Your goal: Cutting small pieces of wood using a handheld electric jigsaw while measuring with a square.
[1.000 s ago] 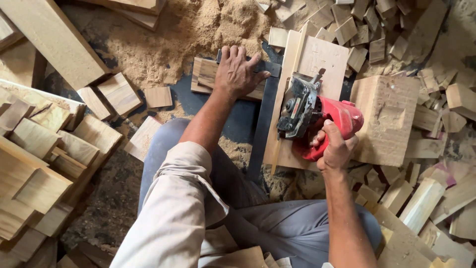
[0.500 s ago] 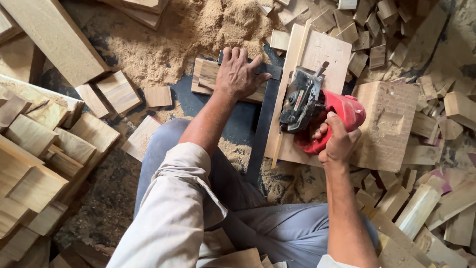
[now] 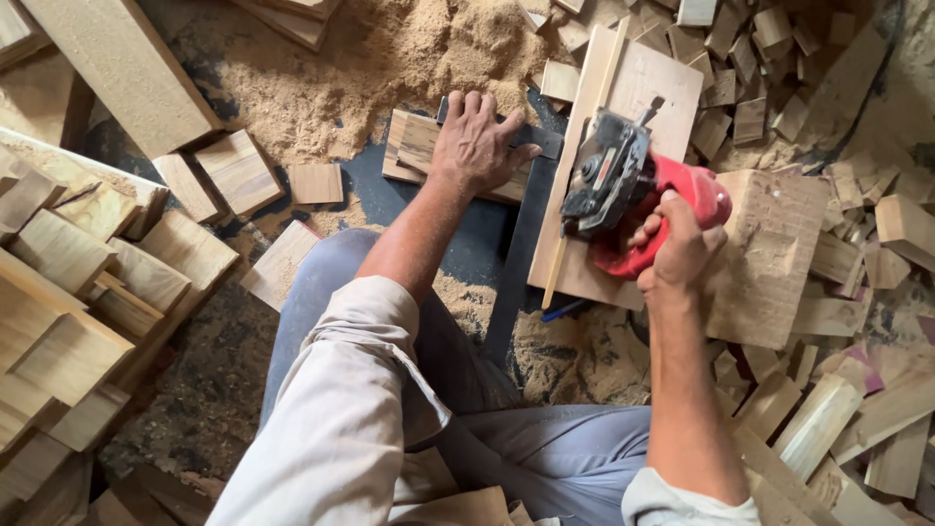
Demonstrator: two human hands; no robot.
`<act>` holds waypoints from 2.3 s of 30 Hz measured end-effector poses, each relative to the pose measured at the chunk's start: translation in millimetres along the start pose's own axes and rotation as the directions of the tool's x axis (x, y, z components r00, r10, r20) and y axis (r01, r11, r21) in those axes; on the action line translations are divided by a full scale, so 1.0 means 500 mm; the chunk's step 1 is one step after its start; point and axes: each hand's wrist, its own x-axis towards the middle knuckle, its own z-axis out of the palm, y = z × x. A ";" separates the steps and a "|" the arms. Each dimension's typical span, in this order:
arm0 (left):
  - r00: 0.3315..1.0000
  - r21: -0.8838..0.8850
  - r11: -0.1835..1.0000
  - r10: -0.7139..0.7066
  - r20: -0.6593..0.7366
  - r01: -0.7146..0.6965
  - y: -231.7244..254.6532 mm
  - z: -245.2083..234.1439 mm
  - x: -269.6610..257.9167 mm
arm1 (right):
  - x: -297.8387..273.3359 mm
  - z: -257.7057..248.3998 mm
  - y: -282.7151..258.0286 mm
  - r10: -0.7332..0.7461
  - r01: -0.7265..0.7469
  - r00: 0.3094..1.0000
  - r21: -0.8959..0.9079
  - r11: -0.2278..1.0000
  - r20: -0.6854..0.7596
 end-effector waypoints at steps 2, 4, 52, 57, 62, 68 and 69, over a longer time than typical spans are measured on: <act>0.999 0.017 1.000 -0.013 0.053 0.012 0.001 -0.002 0.004 | 0.022 0.015 -0.010 -0.024 0.024 1.000 -0.005 1.000 0.004; 0.999 0.014 1.000 -0.008 0.044 0.008 0.003 -0.002 -0.003 | 0.057 0.018 -0.007 -0.037 0.038 0.999 -0.044 0.998 0.005; 0.999 0.034 0.999 0.017 -0.039 -0.016 0.015 -0.028 -0.011 | 0.016 -0.350 -0.015 -0.810 0.081 0.586 -0.992 0.097 -0.031; 0.997 -0.007 0.999 0.046 -0.064 -0.047 0.026 -0.020 -0.006 | 0.053 -0.427 0.027 -0.828 0.213 0.554 -0.948 0.235 -0.081; 1.000 0.046 0.999 0.005 -0.027 -0.003 0.020 -0.028 -0.013 | 0.023 -0.406 0.000 -0.907 0.313 0.411 -0.919 0.239 -0.095; 0.999 0.038 0.999 0.018 -0.045 -0.016 0.020 -0.023 -0.008 | 0.048 -0.163 0.096 -0.449 0.643 0.727 -0.745 0.177 0.520; 0.999 0.044 0.999 0.018 -0.047 -0.016 0.021 -0.024 -0.011 | 0.063 -0.133 0.114 -0.453 0.646 0.724 -0.742 0.180 0.520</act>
